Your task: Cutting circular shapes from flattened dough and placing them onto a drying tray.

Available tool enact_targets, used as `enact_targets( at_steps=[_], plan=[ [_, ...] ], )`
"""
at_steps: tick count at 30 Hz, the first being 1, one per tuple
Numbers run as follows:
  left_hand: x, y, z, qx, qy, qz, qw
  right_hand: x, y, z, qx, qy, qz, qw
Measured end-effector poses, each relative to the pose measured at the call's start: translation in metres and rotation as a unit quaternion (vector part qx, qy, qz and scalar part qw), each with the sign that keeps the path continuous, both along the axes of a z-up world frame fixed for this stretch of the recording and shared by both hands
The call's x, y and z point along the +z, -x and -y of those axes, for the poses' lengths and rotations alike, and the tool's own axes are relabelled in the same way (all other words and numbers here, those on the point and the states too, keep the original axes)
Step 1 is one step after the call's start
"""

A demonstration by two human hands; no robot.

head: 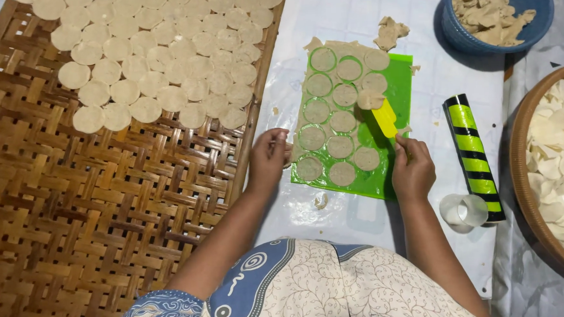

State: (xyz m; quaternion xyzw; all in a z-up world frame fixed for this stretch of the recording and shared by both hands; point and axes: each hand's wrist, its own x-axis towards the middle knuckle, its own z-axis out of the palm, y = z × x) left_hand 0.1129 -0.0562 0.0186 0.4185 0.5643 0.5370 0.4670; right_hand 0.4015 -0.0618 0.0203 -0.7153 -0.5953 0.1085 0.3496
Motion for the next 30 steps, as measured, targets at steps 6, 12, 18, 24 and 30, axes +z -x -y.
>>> enact_targets(
  at_steps=[6, 12, 18, 24, 30],
  plan=[
    [-0.020, -0.008, -0.018, -0.091, 0.201, 0.298, 0.929, 0.045, 0.034, 0.028, 0.178, -0.064, 0.012, 0.982],
    [-0.066, 0.010, -0.017, -0.008, 0.155, 0.322, 0.934, 0.038, 0.050, 0.042, 0.214, -0.024, 0.084, 0.973],
    [-0.076, 0.030, -0.013, 0.040, 0.083, 0.098, 0.991, 0.044, 0.084, 0.049, 0.199, 0.077, 0.124, 0.969],
    [-0.004, 0.089, 0.009, 0.012, 0.012, -0.316, 0.949, 0.021, 0.074, 0.050, 0.164, 0.131, 0.161, 0.964],
    [-0.014, 0.138, -0.002, 0.125, 0.066, -0.402, 0.905, 0.028, 0.071, 0.054, 0.146, 0.149, 0.149, 0.967]
  ],
)
